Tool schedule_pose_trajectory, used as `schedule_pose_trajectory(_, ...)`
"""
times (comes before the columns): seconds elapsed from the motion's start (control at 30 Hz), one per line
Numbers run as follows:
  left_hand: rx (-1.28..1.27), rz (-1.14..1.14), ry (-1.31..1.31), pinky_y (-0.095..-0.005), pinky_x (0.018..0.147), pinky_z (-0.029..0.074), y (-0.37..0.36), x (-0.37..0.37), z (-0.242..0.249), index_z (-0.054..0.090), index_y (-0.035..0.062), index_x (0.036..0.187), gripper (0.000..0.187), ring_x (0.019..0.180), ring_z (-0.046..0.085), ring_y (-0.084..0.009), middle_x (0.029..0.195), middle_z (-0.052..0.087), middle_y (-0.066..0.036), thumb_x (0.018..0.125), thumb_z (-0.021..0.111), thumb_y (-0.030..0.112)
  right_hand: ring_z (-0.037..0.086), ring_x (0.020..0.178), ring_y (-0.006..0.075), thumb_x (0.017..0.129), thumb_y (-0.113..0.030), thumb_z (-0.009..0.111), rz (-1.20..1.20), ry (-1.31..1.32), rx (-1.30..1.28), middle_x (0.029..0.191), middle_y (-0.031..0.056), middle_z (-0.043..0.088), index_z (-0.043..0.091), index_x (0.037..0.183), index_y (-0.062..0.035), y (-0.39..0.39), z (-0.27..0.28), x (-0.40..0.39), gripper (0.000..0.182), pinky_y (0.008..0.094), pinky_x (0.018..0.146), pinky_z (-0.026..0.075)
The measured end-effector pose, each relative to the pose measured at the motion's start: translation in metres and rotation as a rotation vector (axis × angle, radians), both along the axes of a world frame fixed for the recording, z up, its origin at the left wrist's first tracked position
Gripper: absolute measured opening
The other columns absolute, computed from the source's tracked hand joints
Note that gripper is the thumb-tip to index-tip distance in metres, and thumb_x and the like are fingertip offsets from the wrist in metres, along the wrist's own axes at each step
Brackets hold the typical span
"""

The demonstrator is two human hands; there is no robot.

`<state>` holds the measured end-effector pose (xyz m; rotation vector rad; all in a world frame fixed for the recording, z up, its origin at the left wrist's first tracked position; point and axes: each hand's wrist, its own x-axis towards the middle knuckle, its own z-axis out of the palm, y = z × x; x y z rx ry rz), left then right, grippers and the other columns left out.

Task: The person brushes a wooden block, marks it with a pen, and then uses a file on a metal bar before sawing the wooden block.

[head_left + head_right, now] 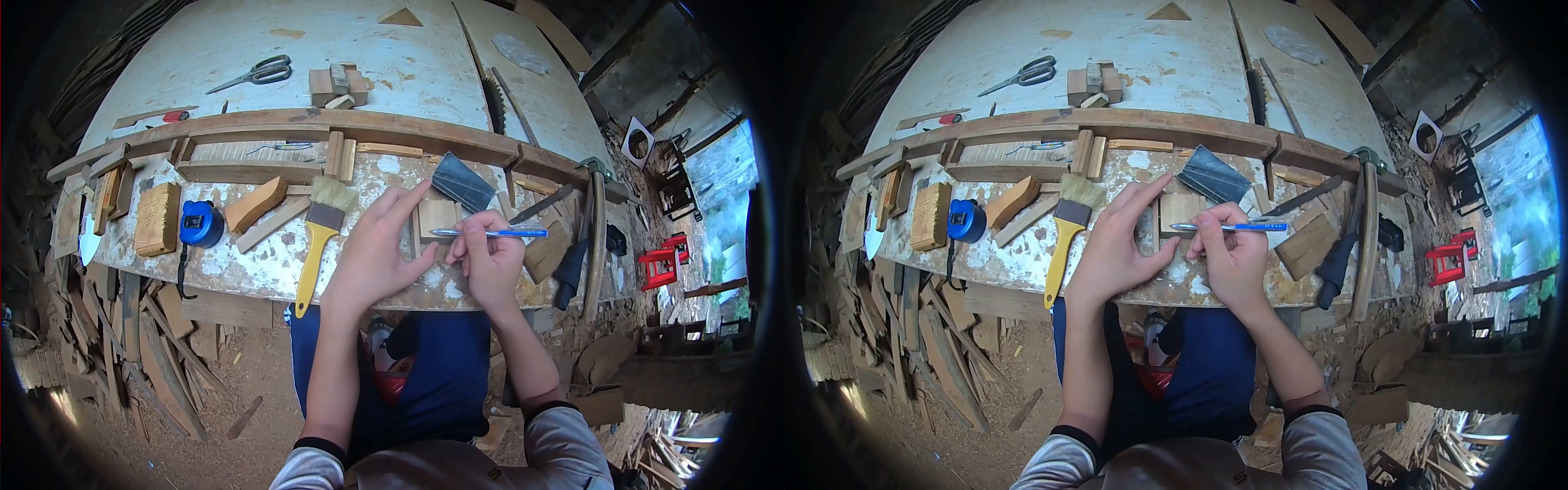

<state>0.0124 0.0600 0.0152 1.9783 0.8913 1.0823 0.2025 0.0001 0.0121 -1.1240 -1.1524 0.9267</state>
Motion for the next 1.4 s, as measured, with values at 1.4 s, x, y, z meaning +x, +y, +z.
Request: schedule_pose_trajectory(1.4, 0.005, -0.006, 0.015, -0.0431, 0.106, 0.056, 0.001, -0.001, -0.003, 0.058, 0.0039, 0.160, 0.083, 0.121, 0.071, -0.0407, 0.131, 0.070, -0.023, 0.083, 0.086, 0.009, 0.047, 0.061, 0.0004, 0.096, -0.002, 0.077, -0.085, -0.434, 0.114, 0.084, 0.0000, 0.070, 0.080, 0.105, -0.0047, 0.001, -0.006, 0.000, 0.009, 0.0224, 0.054, 0.036)
